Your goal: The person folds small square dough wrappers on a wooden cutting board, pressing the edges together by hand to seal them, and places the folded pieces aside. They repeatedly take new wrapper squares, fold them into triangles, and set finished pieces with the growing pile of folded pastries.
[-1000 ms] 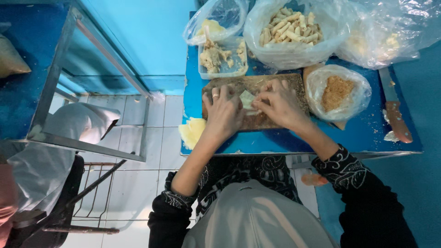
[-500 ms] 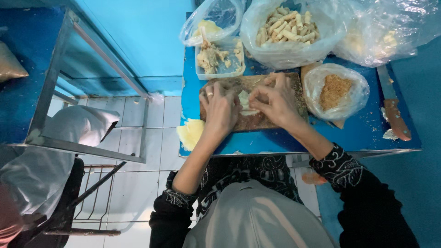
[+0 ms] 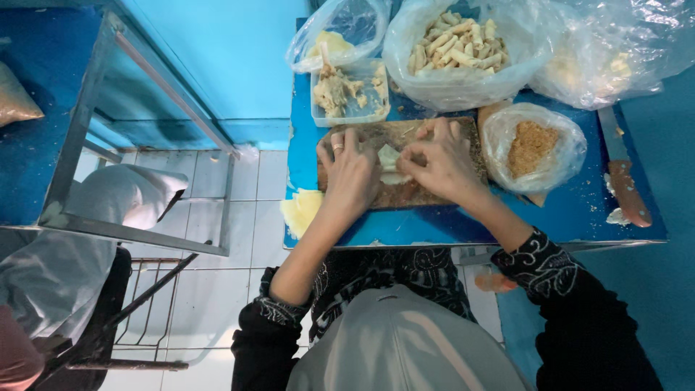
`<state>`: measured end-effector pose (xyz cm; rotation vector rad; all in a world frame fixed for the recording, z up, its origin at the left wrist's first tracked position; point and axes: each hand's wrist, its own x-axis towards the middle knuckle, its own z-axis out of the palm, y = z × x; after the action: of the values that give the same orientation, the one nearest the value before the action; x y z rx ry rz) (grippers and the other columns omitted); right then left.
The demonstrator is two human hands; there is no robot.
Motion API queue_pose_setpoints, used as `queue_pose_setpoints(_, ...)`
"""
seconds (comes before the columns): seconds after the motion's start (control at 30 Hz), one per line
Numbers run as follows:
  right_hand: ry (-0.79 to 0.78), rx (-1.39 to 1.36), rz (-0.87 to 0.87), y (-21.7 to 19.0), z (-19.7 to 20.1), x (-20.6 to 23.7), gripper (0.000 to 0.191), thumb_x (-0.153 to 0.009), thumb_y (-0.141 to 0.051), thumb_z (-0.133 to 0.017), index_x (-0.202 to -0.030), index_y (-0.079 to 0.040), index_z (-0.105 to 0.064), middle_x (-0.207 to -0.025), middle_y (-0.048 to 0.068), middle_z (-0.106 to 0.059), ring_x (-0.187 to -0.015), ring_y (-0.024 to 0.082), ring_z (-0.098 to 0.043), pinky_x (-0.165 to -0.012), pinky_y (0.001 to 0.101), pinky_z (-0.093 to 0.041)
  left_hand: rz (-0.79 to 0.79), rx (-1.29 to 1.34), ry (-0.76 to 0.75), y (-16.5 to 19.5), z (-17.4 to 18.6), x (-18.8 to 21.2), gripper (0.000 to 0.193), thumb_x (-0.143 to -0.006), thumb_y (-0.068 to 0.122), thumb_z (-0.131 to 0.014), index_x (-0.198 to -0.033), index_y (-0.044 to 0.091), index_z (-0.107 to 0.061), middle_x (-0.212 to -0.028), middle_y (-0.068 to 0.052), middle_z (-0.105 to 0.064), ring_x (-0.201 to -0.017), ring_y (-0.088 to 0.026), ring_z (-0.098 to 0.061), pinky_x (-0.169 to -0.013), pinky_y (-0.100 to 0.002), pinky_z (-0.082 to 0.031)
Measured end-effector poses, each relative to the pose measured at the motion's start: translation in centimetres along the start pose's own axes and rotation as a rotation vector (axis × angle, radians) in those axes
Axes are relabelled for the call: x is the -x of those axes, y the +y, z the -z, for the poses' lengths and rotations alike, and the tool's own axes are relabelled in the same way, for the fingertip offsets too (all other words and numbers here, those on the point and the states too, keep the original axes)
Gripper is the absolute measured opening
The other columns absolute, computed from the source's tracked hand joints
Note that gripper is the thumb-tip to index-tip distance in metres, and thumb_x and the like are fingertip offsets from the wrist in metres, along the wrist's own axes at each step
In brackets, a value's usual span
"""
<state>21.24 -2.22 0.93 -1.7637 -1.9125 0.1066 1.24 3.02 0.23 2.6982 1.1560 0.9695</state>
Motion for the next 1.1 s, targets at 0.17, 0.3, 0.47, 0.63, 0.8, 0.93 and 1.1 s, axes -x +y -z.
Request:
queue_pose_setpoints(0.17,0.057,-0.042,-0.01,-0.2,-0.6,-0.1,0.019,-0.082,-0.033,-0.083,-0.093,-0.019,-0.075,-0.121,0.012,-0.048,-0.118,0.035,-0.044,-0.096,0.0527,-0.036,0.014,0.14,0.063,-0.1,0.2,0.0,0.017,-0.082,0.011,-0.07,-0.099,0.007,-0.072,-0.119,-0.025,-0.049,-0.12,-0.045,-0.043,-0.104,-0.063,-0.029)
queue_pose_setpoints(0.3,0.092,-0.005,0.08,-0.7,0.2,1.5,0.017,-0.086,-0.034,-0.082,-0.096,-0.021,-0.077,-0.121,0.012,-0.048,-0.118,0.034,-0.042,-0.096,0.0529,-0.034,-0.073,0.09,0.003,-0.2,0.9,0.6,0.016,-0.075,0.011,-0.071,-0.09,0.007,-0.073,-0.117,-0.026,-0.049,-0.116,-0.047,-0.042,-0.103,-0.067,-0.024)
queue_pose_setpoints(0.47,0.152,0.071,0.195,-1.4,1.0,1.9,0.016,-0.09,-0.031,-0.08,-0.101,-0.02,-0.077,-0.123,0.011,-0.051,-0.119,0.033,-0.044,-0.097,0.052,-0.032,-0.099,0.055,0.069,0.2,0.9,0.6,0.02,-0.082,0.009,-0.068,-0.101,0.003,-0.071,-0.13,-0.022,-0.051,-0.125,-0.042,-0.043,-0.111,-0.066,-0.024)
queue_pose_setpoints(0.63,0.149,0.137,0.256,-2.0,1.5,1.8,0.016,-0.085,-0.029,-0.079,-0.097,-0.019,-0.075,-0.125,0.01,-0.053,-0.118,0.034,-0.046,-0.101,0.053,-0.033,-0.031,0.0,-0.067,0.4,0.8,1.1,0.015,-0.08,0.01,-0.069,-0.093,0.004,-0.069,-0.124,-0.022,-0.051,-0.123,-0.043,-0.043,-0.109,-0.069,-0.025)
queue_pose_setpoints(0.8,-0.006,0.033,0.083,-1.8,1.5,0.9,0.016,-0.085,-0.033,-0.077,-0.095,-0.022,-0.077,-0.119,0.013,-0.05,-0.116,0.037,-0.045,-0.094,0.0553,-0.034,0.035,-0.133,-0.005,0.5,0.2,0.8,0.043,-0.081,0.011,-0.071,-0.121,-0.002,-0.066,-0.123,-0.021,-0.049,-0.12,-0.042,-0.044,-0.103,-0.066,-0.03)
queue_pose_setpoints(0.93,-0.039,0.063,-0.005,-1.6,0.7,-0.3,0.017,-0.082,-0.035,-0.075,-0.088,-0.019,-0.076,-0.116,0.014,-0.046,-0.116,0.037,-0.044,-0.093,0.0571,-0.035,0.113,-0.06,-0.008,0.2,-0.3,-0.4,0.034,-0.075,0.02,-0.077,-0.101,0.002,-0.065,-0.12,-0.024,-0.049,-0.118,-0.046,-0.043,-0.093,-0.063,-0.032)
queue_pose_setpoints(1.1,0.078,0.069,-0.016,-1.8,0.4,-0.8,0.021,-0.088,-0.031,-0.078,-0.101,-0.016,-0.073,-0.121,0.014,-0.046,-0.116,0.037,-0.044,-0.092,0.0562,-0.035,0.119,-0.073,0.085,-0.2,-0.8,-1.4,0.036,-0.075,0.024,-0.079,-0.101,0.003,-0.066,-0.122,-0.021,-0.053,-0.116,-0.042,-0.046,-0.092,-0.056,-0.035)
